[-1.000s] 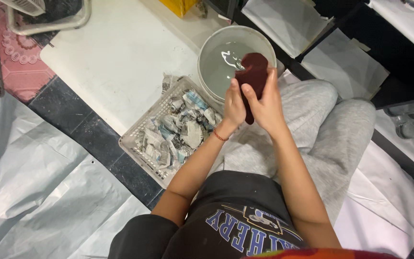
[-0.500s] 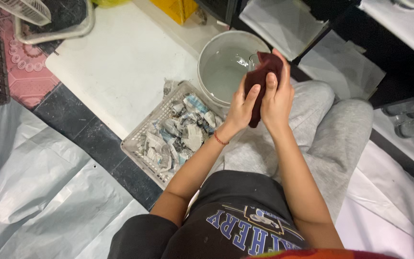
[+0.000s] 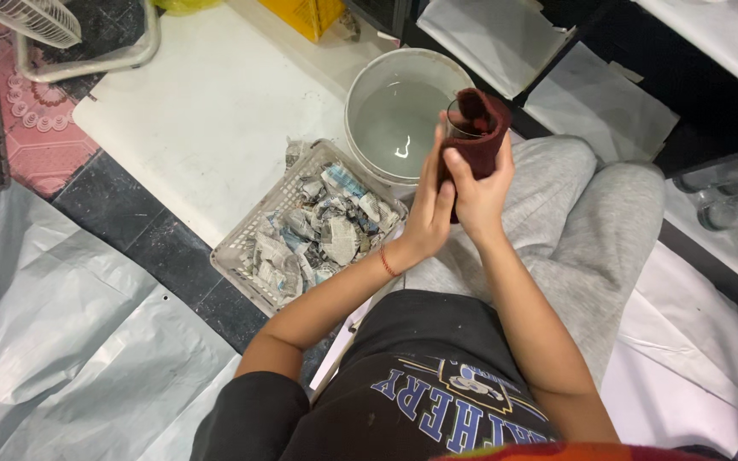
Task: The person unwraps small ceramic and glass items from newspaper, washes them in a bucket of water, dries them with a cloth, and places them on a shelf. The items include cups, a glass, and a small plate.
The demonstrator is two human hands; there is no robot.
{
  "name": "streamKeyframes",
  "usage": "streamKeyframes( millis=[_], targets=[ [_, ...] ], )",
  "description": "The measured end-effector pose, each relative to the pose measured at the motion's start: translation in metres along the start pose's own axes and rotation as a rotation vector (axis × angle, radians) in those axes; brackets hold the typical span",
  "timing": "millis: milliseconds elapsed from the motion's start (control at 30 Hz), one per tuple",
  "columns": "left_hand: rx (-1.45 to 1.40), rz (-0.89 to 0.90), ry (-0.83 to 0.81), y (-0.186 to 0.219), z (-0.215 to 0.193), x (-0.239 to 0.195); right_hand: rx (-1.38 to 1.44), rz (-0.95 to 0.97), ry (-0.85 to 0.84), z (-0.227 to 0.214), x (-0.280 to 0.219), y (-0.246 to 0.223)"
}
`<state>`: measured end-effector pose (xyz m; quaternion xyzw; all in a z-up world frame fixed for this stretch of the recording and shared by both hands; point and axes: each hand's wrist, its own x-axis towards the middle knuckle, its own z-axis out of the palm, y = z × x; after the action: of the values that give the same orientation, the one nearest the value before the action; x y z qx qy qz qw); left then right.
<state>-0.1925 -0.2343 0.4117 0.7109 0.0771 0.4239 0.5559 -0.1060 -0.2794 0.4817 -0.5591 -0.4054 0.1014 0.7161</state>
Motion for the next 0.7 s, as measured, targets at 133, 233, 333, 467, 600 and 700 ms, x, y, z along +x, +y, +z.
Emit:
streamKeyframes(
  millis=[133, 233, 333, 467, 600, 700],
  targets=[
    [-0.055, -0.034, -0.043, 0.016, -0.008, -0.003, 0.191, -0.002, -0.039, -0.001, 0.0, 0.006],
    [-0.312, -0.247, -0.009, 0.0, -0.024, 0.017, 0.128, -0.04, -0.027, -0.002, -0.006, 0.018],
    [-0.325, -0.189, -0.062, 0.001, -0.025, 0.023, 0.013, -0.006, 0.022, -0.007, -0.01, 0.027],
    [-0.412, -0.251, -0.244, 0.014, -0.05, 0.039, -0.043, 0.022, 0.106, -0.01, -0.014, 0.027],
    [-0.476, -0.285, -0.313, 0.011, -0.047, 0.042, -0.215, -0.013, 0.197, -0.008, -0.014, 0.015],
    [-0.645, -0.387, -0.169, -0.002, -0.031, 0.034, -0.405, -0.036, 0.196, -0.008, -0.013, 0.008]
  ],
)
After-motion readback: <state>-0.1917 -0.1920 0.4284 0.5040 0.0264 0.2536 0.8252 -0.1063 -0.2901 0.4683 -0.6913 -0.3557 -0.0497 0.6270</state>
